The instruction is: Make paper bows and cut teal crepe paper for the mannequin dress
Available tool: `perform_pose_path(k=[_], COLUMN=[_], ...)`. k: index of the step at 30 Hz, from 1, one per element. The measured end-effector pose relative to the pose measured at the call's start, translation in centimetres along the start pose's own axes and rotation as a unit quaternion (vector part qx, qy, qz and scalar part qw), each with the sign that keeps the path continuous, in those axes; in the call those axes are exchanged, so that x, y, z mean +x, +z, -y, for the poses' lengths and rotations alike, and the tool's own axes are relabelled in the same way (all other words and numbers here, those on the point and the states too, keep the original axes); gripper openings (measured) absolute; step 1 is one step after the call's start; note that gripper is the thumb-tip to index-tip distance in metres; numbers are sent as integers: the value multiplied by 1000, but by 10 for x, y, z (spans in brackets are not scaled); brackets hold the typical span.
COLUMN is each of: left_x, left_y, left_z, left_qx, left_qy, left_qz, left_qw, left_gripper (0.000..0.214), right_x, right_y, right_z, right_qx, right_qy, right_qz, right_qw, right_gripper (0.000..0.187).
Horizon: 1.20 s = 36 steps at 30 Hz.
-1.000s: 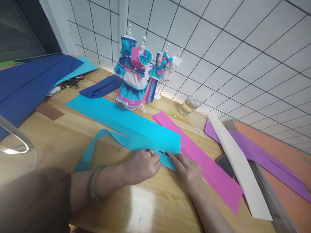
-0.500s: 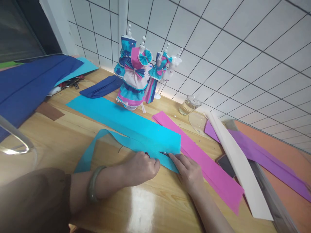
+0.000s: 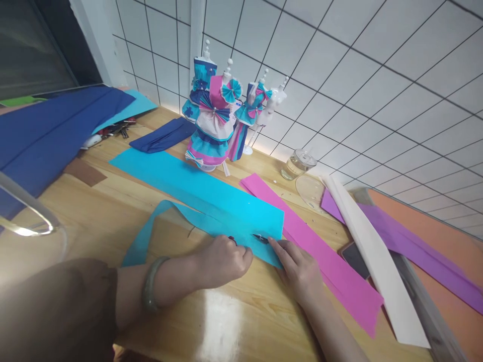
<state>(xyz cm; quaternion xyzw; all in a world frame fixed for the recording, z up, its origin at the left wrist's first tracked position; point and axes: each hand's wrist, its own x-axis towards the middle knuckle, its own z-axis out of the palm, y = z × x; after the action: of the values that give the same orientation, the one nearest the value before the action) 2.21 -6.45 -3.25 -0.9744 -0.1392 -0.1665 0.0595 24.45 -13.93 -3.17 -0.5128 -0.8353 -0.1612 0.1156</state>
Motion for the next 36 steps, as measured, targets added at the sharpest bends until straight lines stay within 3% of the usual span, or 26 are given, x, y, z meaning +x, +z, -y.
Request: perform_pose_path(k=[5, 11, 23, 36], left_x=[0, 0, 1, 3], left_y=[0, -1, -4, -6], left_z=[0, 0, 0, 0], left_qx=[-7, -10, -7, -8], left_qy=[0, -1, -6, -4], left_qz=[-8, -6, -23, -33], left_qw=[1000, 1000, 1000, 999], left_gripper=[8, 8, 10, 9], right_x=[-3, 18, 30, 31], right_y=[-7, -12, 3, 0], right_z=[-5, 2, 10, 16], right_qx=[-11, -5, 17, 5], right_qy=[3, -9, -18, -23], right_qz=[11, 46, 19, -3], right_qw=[1000, 999, 1000, 1000], right_gripper=[44, 39, 40, 41])
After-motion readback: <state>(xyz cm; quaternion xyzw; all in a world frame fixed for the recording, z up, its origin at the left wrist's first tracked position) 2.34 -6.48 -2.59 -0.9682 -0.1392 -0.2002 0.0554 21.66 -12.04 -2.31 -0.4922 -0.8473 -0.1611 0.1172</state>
